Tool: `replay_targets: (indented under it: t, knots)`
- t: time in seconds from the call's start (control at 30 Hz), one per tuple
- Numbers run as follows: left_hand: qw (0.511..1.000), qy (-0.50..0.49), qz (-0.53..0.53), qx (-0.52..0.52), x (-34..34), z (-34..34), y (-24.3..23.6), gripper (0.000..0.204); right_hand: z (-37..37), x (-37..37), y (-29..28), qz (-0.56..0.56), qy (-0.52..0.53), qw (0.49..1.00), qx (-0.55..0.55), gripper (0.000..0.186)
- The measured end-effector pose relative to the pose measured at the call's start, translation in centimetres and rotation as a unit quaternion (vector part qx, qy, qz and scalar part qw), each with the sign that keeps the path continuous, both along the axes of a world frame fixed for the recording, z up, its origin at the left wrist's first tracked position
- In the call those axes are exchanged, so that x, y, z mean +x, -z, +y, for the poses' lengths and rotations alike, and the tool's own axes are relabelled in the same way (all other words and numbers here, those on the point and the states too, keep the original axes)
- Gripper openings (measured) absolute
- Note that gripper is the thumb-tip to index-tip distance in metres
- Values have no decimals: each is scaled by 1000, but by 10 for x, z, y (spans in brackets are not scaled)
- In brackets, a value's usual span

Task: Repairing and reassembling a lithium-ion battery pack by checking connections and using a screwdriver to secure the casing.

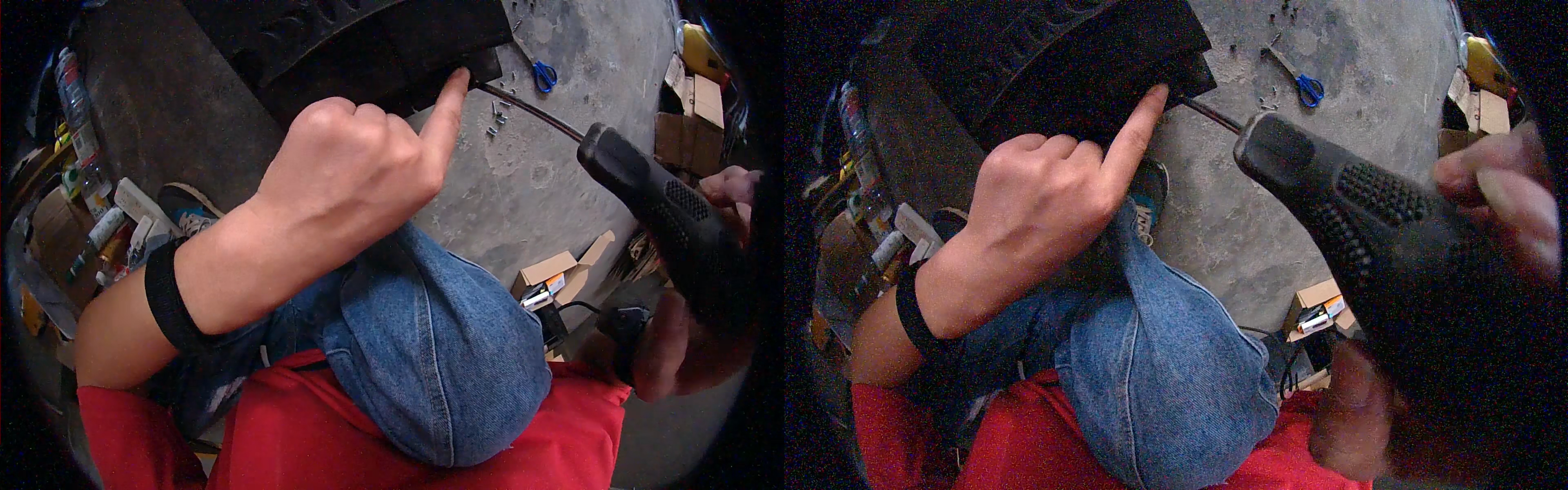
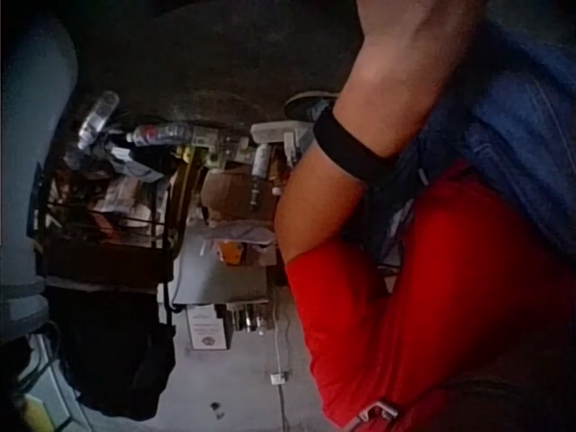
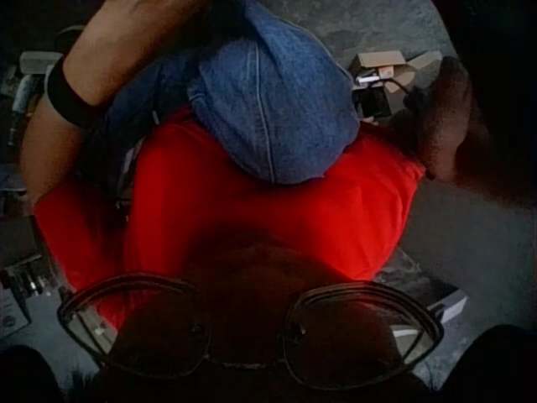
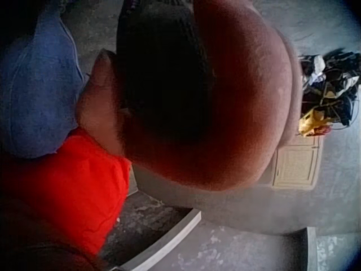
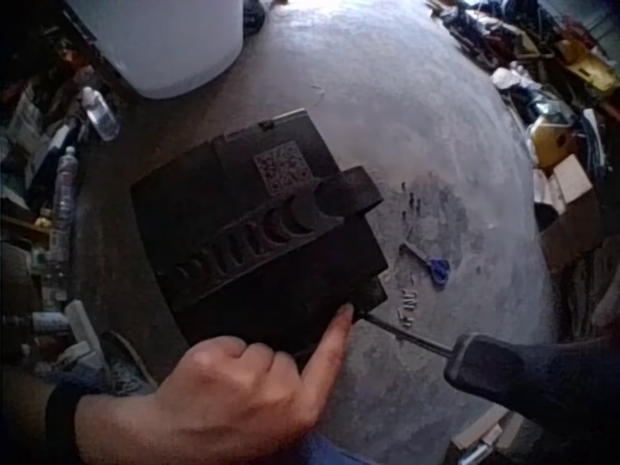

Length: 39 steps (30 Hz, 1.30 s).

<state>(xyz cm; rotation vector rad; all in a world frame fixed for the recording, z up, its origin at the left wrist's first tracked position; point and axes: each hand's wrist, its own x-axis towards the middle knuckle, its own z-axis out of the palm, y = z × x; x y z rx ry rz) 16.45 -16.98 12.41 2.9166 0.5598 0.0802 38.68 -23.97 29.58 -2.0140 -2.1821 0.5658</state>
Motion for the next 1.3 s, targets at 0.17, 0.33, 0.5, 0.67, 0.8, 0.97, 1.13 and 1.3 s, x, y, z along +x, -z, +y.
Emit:
replay_targets:
  t: [0.17, 0.33, 0.5, 0.67, 0.8, 0.97, 1.13, 1.3]
  knots:
    - [1000, 3, 3, 2, 0, -1, 0, 60, 0, 0, 2, -12, 5, 1000, 0, 61]
    - [1000, -1, 3, 7, 0, -1, 0, 61, -1, 0, 4, -25, 10, 1000, -5, 64]
    - [1000, 1, 9, 6, 0, -1, 0, 62, 1, -1, 1, -31, 14, 999, -15, 66]
    - [1000, -1, 7, 10, 0, -1, 0, 62, 1, -1, -2, -43, 15, 999, -25, 69]
    - [1000, 2, 8, 21, 0, -1, 1, 62, 3, -2, -1, -56, 14, 998, -31, 71]
    - [1000, -3, 3, 19, 0, -2, 2, 62, 9, -7, -10, -126, -11, 986, -107, 74]
    - [1000, -1, 5, 22, 0, -2, 2, 62, 5, -5, -4, -82, 11, 995, -53, 71]
    - [1000, 0, 2, 20, 0, -2, 2, 62, 0, -1, -1, -67, 21, 997, -23, 66]
